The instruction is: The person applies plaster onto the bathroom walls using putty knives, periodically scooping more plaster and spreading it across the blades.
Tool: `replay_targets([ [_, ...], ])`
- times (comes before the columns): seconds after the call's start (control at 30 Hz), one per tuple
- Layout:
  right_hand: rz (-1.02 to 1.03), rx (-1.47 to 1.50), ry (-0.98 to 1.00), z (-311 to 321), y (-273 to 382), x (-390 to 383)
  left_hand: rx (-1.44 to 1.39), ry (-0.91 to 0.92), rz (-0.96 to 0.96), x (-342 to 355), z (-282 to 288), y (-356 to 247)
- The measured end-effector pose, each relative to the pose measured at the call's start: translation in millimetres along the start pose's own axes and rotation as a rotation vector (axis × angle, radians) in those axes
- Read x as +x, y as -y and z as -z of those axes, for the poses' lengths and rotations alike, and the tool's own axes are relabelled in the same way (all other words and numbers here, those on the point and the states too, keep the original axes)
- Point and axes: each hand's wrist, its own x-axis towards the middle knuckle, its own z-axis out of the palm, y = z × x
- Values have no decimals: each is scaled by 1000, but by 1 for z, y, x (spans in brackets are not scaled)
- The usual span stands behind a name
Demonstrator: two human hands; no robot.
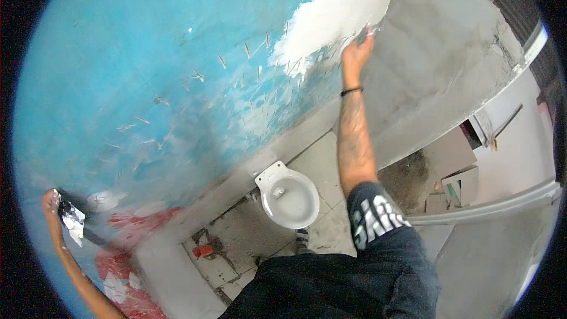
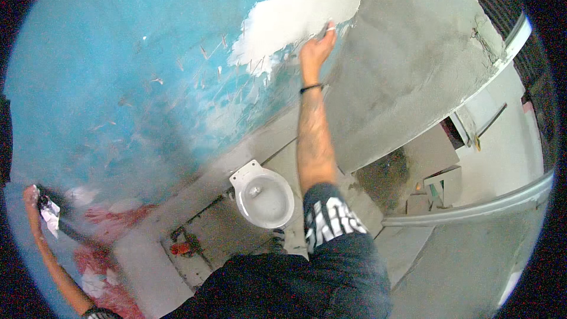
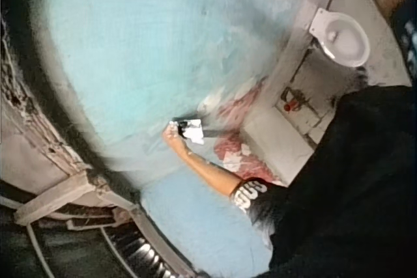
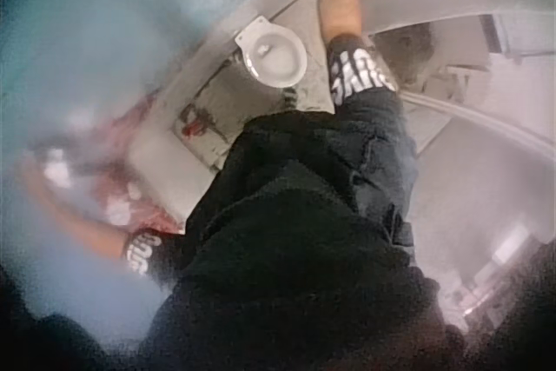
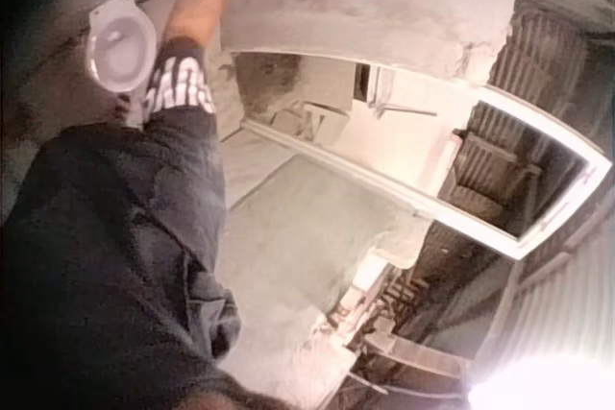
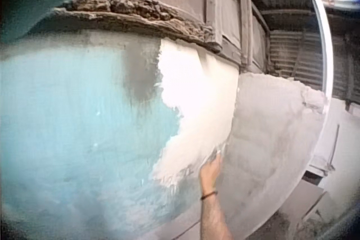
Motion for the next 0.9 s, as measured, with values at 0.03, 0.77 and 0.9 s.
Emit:
replay_targets([
  [0.03, -5, -88, -4, -7, -33, 26, -9, -4, 3, -1, -4, 0],
  [0.77, 81, 114, 160, -50, 197, -84, 47, -3, -86, 7, -24, -89],
  [0.9, -355, 837, 362, 35, 301, -167, -128, -71, -73, -33, -29, -66],
])
